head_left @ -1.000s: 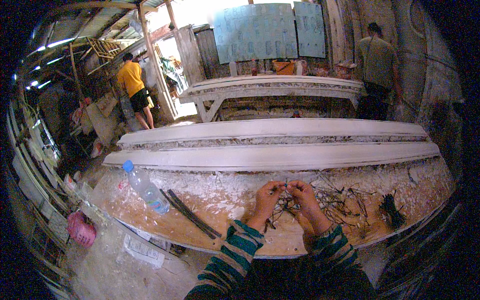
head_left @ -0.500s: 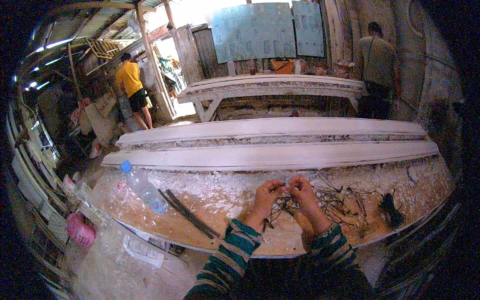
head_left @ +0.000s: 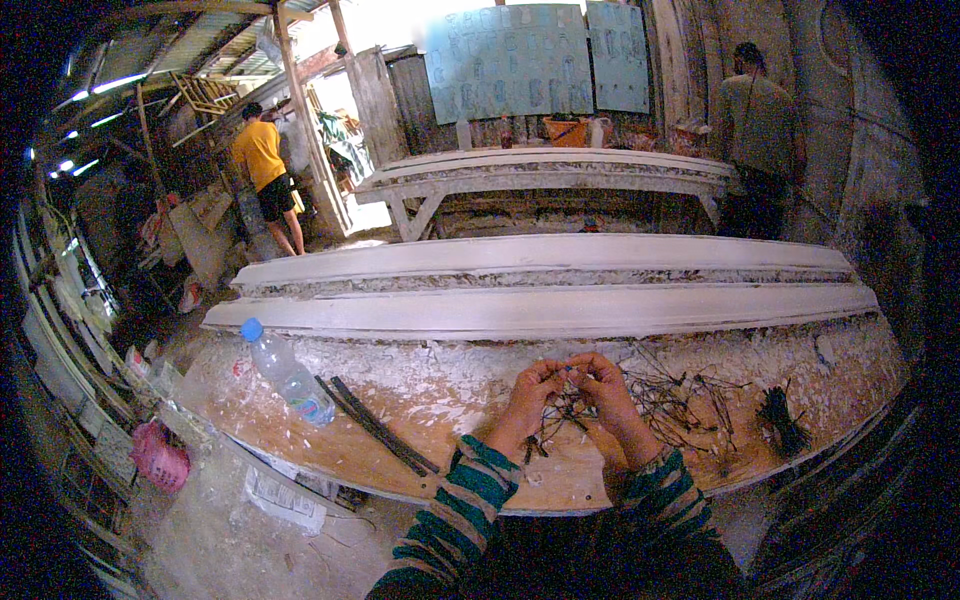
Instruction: The person repeatedly picks up small black wire pieces and a blue plastic tool from a workbench, manipulates them with both hands, and places them back down. The person also handles a long black rod, bending and straightening it. The task appears to be assembling or preparing wire components.
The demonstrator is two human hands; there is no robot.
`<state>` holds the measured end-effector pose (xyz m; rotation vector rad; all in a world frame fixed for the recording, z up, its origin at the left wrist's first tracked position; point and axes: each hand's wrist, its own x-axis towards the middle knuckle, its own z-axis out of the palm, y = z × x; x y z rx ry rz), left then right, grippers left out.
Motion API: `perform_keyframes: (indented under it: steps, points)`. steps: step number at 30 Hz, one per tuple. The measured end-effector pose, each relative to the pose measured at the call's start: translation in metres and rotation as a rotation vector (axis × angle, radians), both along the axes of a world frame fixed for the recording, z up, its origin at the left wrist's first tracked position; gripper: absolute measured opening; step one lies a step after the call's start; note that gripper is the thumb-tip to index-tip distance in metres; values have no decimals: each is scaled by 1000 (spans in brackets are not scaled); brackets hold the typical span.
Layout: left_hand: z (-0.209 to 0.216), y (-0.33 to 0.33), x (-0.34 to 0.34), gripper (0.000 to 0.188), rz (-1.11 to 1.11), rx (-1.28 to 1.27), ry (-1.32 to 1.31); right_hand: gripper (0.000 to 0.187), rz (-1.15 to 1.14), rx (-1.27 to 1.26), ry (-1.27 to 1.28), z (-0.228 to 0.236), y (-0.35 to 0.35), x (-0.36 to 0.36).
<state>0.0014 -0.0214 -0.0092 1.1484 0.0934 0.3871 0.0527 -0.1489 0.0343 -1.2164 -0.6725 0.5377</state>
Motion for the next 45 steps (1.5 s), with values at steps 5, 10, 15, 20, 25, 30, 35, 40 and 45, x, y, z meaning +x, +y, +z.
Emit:
perform_keyframes:
  steps: [5, 10, 15, 20, 25, 30, 35, 40, 45]
  points:
    - [-7, 4, 7, 5, 17, 77, 3, 12, -34, -14, -48, -13, 7, 10]
    - [-8, 8, 9, 5, 51, 104, 23, 11, -56, -123, -139, -13, 5, 14]
    - [-2, 11, 4, 5, 181, 116, 93, 13, -120, -111, -265, -6, 8, -4]
    - [8, 12, -4, 7, 168, 129, 76, 16, -87, -3, -232, 0, 10, -11]
    - [12, 9, -5, 10, 86, 51, 32, 17, -152, 5, -232, -4, 6, -6]
    - [13, 6, -6, 14, 51, -32, -23, 19, -290, -120, -385, -8, 6, 4]
    - [10, 4, -3, 18, 13, 93, 55, 20, -175, 8, -328, -6, 8, -1]
    - [5, 4, -1, 18, 22, 97, 82, 20, -139, 19, -288, 1, 6, -6]
    - [5, 5, -1, 20, 18, 61, 20, 20, -176, -41, -302, 3, 7, -9]
